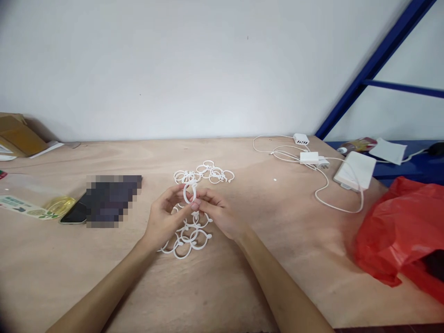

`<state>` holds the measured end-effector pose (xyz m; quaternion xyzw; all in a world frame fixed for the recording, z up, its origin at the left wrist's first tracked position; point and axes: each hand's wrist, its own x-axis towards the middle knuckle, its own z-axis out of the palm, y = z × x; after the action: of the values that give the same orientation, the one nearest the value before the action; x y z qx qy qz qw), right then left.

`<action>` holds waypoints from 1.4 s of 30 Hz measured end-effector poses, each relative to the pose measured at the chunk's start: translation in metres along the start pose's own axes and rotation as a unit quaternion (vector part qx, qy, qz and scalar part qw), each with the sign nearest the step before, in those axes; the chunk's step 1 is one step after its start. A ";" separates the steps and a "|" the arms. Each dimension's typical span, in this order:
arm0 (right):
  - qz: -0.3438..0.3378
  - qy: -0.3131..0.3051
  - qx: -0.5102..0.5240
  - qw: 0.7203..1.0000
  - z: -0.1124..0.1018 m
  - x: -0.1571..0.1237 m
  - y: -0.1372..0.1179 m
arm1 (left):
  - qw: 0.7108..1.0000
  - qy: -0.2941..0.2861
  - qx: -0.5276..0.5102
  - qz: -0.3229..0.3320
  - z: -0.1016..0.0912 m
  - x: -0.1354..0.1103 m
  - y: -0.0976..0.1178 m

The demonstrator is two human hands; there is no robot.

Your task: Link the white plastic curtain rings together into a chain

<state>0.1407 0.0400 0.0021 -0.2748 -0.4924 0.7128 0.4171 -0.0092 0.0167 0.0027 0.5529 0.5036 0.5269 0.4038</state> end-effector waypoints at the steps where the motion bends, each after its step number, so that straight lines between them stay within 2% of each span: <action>1: 0.008 -0.005 0.002 1.000 0.000 0.000 -0.001 | 1.000 0.008 -0.003 0.001 0.000 0.000 0.000; 4: 0.030 0.007 0.021 0.999 0.000 0.000 -0.003 | 0.998 0.041 0.032 0.027 -0.001 -0.001 0.001; 8: 0.011 0.064 0.080 0.995 -0.001 0.000 -0.002 | 0.981 0.099 0.141 0.085 -0.002 -0.003 0.000; 11: 0.027 0.059 0.097 0.993 0.004 0.000 -0.001 | 0.968 0.092 0.191 0.134 0.001 -0.007 0.000; 14: 0.047 0.046 0.122 0.990 0.011 -0.002 -0.001 | 0.964 0.079 0.201 0.155 0.005 -0.011 0.001; 18: 0.065 0.050 0.170 0.982 0.015 -0.002 -0.002 | 0.963 0.083 0.208 0.153 0.008 -0.012 0.001; 26: 0.068 0.075 0.183 0.978 0.017 0.000 0.004 | 0.961 0.085 0.217 0.148 0.010 -0.013 0.002; 34: 0.054 0.084 0.166 0.981 0.021 -0.001 0.003 | 0.980 0.064 0.174 0.074 0.010 -0.015 0.004; 37: 0.025 0.098 0.060 0.993 0.010 0.003 0.005 | 0.979 0.048 0.197 0.038 0.005 -0.010 0.004; 38: -0.008 0.126 -0.017 0.992 0.004 0.004 0.006 | 0.975 0.038 0.216 0.031 0.002 -0.008 0.004; 39: -0.050 0.164 -0.114 0.979 -0.004 0.006 0.007 | 0.970 0.025 0.241 0.029 0.000 -0.006 0.002; 40: -0.096 0.206 -0.224 0.948 -0.013 0.008 0.008 | 0.962 0.012 0.270 0.034 -0.002 -0.003 0.001; 42: -0.162 0.280 -0.431 0.842 -0.031 0.010 0.011 | 0.944 -0.021 0.325 0.054 -0.006 0.000 -0.003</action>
<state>0.1571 0.0621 -0.0192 -0.5307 -0.6501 0.2435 0.4863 -0.0153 0.0168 0.0007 0.6915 0.6082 0.3439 0.1836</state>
